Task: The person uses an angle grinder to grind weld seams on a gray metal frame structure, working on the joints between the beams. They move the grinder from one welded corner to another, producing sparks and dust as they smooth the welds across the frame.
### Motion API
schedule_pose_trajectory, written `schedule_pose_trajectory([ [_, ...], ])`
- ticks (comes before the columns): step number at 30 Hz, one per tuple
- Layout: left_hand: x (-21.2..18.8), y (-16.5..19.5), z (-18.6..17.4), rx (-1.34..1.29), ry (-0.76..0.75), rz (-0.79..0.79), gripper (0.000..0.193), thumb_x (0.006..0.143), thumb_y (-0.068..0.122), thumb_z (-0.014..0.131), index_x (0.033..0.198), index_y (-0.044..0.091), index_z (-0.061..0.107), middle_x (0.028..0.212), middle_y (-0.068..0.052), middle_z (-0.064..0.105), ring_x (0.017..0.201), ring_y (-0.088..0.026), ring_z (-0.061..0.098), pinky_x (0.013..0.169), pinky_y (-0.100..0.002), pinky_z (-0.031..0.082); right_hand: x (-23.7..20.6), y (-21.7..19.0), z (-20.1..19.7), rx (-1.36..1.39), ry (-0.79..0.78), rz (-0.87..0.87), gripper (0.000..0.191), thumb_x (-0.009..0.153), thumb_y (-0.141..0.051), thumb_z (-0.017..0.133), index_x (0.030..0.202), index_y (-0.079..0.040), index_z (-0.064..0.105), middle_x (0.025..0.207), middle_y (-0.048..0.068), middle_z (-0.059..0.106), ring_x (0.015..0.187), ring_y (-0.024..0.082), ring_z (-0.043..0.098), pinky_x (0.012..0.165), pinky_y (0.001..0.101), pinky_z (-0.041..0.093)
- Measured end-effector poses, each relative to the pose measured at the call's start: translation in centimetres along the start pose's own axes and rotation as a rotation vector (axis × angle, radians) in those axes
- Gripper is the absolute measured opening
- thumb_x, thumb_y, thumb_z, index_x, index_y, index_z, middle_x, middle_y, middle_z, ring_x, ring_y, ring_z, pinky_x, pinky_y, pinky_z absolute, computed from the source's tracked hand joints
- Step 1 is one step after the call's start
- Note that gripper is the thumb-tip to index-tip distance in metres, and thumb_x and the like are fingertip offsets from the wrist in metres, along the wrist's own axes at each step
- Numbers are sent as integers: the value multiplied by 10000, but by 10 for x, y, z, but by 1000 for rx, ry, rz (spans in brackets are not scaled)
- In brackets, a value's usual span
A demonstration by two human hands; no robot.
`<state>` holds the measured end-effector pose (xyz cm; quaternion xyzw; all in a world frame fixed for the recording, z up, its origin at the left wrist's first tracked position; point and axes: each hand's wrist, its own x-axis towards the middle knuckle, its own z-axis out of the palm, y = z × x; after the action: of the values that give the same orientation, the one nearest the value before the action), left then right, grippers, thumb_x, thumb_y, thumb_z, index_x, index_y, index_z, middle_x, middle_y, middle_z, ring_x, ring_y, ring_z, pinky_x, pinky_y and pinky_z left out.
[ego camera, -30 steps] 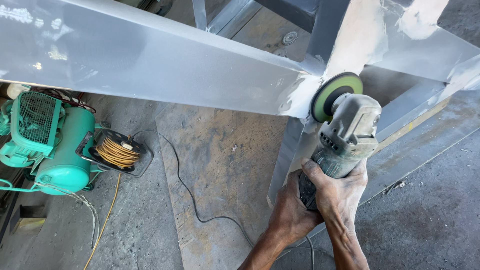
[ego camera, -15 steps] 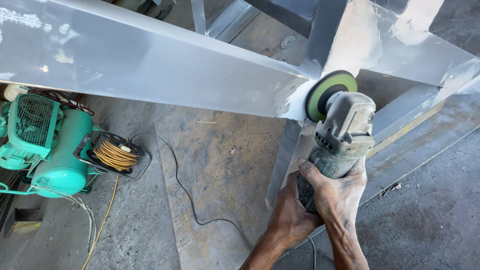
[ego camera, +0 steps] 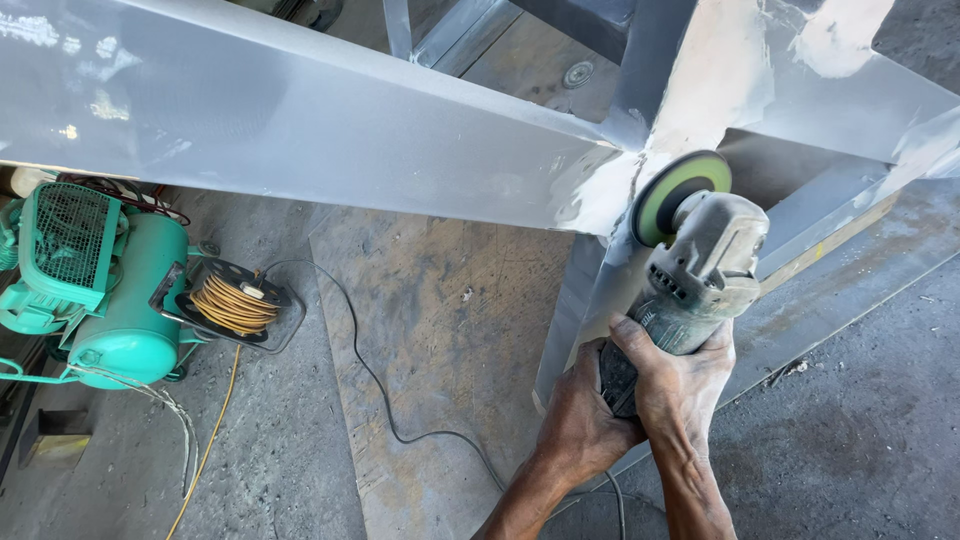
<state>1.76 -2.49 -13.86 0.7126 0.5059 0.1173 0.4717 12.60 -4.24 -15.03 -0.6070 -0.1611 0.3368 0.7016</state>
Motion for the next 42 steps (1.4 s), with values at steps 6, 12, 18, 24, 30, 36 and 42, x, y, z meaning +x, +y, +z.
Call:
schedule_pose_trajectory([
  [6, -2, -7, -5, -50, 43, 3, 983, 669, 270, 883, 1453, 12, 348, 1232, -137, 694, 1117, -221, 712, 985, -363, 600, -8, 6, 10, 40, -69, -122, 686, 664, -219, 870, 1236, 7, 565, 1108, 125, 718, 997, 228, 717, 890, 385, 608],
  [12, -4, -18, -1, -284, 54, 236, 718, 814, 228, 851, 1417, -19, 551, 1333, -166, 716, 1243, -246, 705, 1076, -361, 578, -16, 9, 19, 17, -166, -153, 701, 638, -227, 883, 1224, -9, 568, 1089, 122, 745, 980, 210, 729, 890, 374, 603],
  [18, -2, -15, 3, 24, -2, -11, 954, 688, 239, 891, 1450, 11, 364, 1234, -192, 665, 1135, -295, 689, 962, -390, 569, -5, 22, 1, 32, 0, 14, 617, 678, -205, 851, 1213, 6, 629, 1082, 132, 747, 945, 231, 734, 892, 376, 609],
  [24, -1, -24, 5, 10, 64, -7, 918, 721, 261, 868, 1433, -6, 353, 1196, -182, 711, 1111, -290, 729, 953, -381, 591, -13, 35, 6, 30, -50, -39, 677, 643, -210, 858, 1228, -4, 586, 1090, 113, 725, 977, 214, 718, 884, 373, 602],
  [30, -1, -35, 6, -35, 71, 0, 922, 693, 228, 857, 1425, -4, 347, 1193, -163, 707, 1096, -276, 731, 930, -379, 600, -14, 48, 9, 51, -73, -25, 666, 646, -232, 867, 1203, 11, 596, 1079, 124, 728, 962, 223, 721, 871, 383, 616],
  [36, -5, -25, 7, 5, 8, -55, 911, 728, 257, 851, 1428, -9, 334, 1204, -176, 683, 1093, -278, 722, 946, -380, 597, -13, 47, 0, 22, -9, 24, 649, 655, -235, 862, 1209, -9, 609, 1076, 124, 726, 954, 225, 721, 873, 386, 602],
  [42, 1, -17, 3, -33, 45, 17, 901, 706, 258, 847, 1419, 9, 356, 1238, -160, 687, 1146, -281, 704, 977, -389, 566, -8, 31, 5, 31, -78, -106, 695, 639, -231, 888, 1226, -7, 590, 1087, 102, 729, 977, 204, 718, 873, 367, 601],
])
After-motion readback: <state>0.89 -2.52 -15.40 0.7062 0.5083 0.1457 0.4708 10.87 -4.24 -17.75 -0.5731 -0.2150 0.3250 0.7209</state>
